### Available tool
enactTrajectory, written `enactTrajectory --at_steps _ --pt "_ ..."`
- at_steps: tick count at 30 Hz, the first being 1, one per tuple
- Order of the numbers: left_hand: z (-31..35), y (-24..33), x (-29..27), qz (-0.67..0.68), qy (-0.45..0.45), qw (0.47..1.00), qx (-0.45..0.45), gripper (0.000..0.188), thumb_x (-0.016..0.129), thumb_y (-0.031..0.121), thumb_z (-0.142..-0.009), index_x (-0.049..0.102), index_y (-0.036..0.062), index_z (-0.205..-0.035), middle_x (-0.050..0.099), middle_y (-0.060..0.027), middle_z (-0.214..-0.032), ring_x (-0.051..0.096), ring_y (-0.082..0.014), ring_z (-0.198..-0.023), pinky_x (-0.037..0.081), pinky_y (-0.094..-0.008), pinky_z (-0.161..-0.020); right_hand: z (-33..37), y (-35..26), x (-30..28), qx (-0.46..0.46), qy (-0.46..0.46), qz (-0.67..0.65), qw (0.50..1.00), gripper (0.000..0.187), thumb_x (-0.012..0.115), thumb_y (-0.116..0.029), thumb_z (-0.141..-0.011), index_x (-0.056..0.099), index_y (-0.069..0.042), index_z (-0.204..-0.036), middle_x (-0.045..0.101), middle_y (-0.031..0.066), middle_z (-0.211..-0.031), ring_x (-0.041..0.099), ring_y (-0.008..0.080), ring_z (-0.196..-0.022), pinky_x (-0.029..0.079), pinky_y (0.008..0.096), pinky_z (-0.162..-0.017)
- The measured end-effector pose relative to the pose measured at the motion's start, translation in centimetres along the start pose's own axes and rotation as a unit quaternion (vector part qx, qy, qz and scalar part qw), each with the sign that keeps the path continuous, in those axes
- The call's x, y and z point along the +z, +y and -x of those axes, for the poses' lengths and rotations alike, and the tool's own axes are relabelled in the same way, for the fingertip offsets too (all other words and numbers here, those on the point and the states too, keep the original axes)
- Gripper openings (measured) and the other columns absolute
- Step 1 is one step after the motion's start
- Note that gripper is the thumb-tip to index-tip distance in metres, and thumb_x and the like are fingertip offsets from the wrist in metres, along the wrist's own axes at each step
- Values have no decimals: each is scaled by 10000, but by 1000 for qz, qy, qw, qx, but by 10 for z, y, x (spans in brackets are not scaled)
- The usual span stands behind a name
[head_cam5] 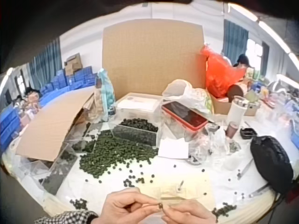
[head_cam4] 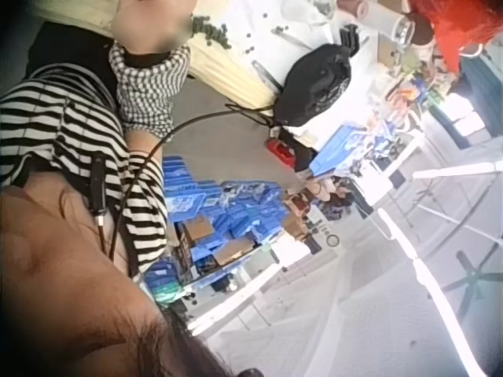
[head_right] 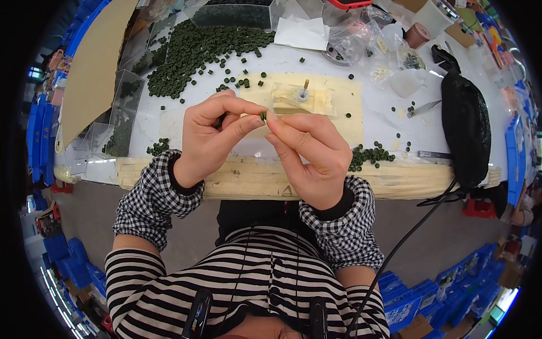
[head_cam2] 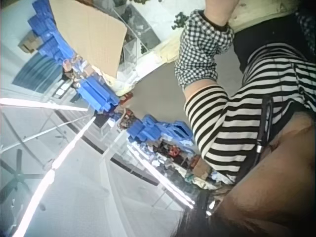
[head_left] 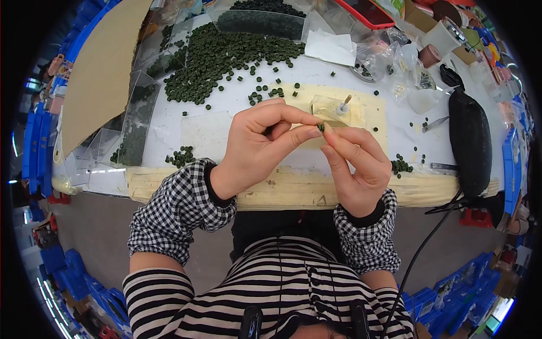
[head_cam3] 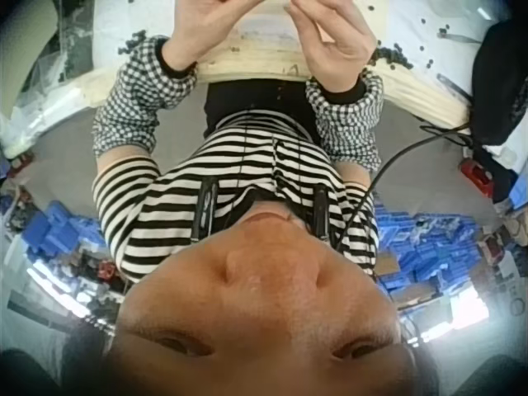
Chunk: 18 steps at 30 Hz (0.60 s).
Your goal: Assembling or sorting small green plastic toy components at a factory workbench.
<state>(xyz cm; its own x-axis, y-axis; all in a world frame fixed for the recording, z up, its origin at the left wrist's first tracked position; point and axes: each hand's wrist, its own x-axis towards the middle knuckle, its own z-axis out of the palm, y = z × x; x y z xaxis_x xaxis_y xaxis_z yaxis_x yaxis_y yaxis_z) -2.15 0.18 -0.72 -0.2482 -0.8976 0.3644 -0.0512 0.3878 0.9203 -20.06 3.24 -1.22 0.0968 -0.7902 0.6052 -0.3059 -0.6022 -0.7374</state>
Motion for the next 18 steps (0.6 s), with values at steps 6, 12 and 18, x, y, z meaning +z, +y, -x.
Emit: enactTrajectory --at_steps 6,12,18 --pt "0 1 -1 -17 -3 999 31 176 717 29 -793 724 50 -968 390 60 -597 321 -42 -556 258 -214 -502 0 -1 -1 -5 0 14 1000 331 705 65 -753 698 -38 -1067 656 86 -944 611 163 -805 495 247 -660" --pt "1 4 -3 -41 -16 998 46 223 702 -28 -788 713 19 -1005 425 41 -636 363 -49 -583 289 -206 -535 0 -2 -2 -8 -3 16 1000 330 701 70 -755 697 -36 -1068 656 91 -954 615 168 -818 503 249 -676" --pt "-1 3 0 -46 -1 996 72 213 712 8 -783 731 68 -987 430 48 -557 349 -57 -539 267 -222 -489 0 -1 -2 -9 0 16 1000 325 699 72 -754 696 -28 -1064 660 93 -952 617 173 -820 503 252 -683"
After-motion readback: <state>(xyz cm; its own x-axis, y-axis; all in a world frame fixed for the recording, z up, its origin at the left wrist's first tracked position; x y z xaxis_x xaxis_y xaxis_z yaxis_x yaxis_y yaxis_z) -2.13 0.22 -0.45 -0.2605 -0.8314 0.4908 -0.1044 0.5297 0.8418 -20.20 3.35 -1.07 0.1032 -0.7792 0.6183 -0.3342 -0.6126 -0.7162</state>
